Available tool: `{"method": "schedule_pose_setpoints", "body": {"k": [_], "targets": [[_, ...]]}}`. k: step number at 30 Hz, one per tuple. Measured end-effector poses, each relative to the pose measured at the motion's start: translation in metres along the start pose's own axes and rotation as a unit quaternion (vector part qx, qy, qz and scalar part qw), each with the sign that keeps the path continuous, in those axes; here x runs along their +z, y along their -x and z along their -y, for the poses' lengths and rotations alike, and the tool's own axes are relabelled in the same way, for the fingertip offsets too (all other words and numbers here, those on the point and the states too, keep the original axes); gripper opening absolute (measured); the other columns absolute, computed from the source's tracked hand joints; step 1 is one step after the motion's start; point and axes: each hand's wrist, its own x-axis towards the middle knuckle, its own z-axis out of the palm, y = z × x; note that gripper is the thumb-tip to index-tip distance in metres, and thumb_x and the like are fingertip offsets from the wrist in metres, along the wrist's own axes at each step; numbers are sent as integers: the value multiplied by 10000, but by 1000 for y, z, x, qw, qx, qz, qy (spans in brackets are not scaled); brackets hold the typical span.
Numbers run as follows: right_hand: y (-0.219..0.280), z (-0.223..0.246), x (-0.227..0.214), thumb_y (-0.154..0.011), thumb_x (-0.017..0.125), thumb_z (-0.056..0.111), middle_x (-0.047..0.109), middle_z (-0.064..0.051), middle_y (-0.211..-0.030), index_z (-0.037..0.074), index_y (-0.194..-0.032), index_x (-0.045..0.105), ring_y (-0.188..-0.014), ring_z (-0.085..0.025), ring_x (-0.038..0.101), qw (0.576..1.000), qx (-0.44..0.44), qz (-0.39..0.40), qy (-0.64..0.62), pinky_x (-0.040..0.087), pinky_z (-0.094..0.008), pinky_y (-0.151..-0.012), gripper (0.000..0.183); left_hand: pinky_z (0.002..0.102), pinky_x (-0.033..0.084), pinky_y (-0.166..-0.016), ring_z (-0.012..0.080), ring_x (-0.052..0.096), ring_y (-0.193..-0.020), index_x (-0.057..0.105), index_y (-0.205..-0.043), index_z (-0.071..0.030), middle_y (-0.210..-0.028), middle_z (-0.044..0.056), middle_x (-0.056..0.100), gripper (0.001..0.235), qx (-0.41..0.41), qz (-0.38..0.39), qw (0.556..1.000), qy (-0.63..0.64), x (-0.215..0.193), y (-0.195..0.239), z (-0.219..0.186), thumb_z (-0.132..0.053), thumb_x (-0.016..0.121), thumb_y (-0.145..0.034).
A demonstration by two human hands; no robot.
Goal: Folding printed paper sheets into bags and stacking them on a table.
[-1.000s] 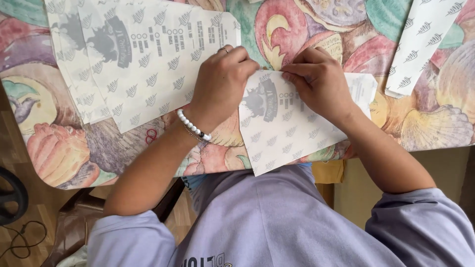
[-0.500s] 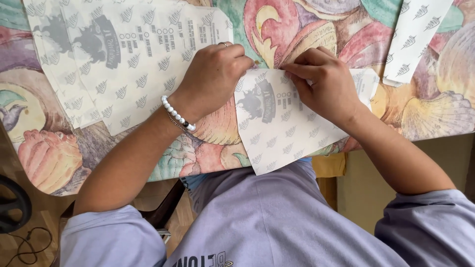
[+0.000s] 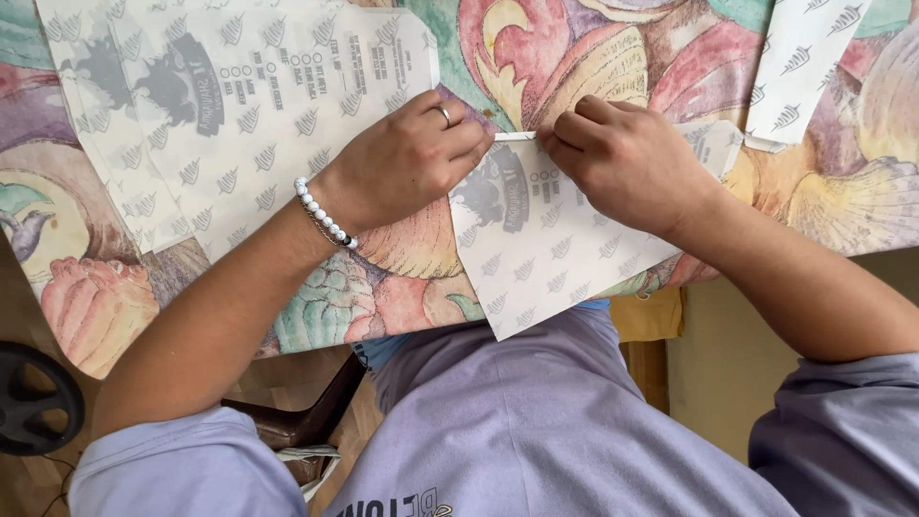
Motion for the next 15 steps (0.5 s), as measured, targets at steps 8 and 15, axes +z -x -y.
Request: {"method": "schedule_pose_setpoints", "body": {"k": [8, 15], "targets": [[-4, 3, -1, -1001, 668, -31, 567, -13, -897, 59, -932, 658, -747, -156, 498, 998, -55, 11, 20, 517, -266, -608, 114, 294, 476, -826, 170, 509, -792, 621, -754, -127, -856, -28, 525, 291, 39, 4, 997, -62, 1, 0, -1, 33, 598, -996], [-8, 2, -2, -1049, 632, 122, 621, 61, -1013, 120, -1310, 701, -774, -144, 521, 997, -59, 15, 47, 536, -251, -660, 271, 288, 487, -841, 168, 504, -775, 640, -846, -118, -832, -17, 499, 234, 58, 8, 994, -95, -3, -3, 2, -7, 536, -1024]]}}
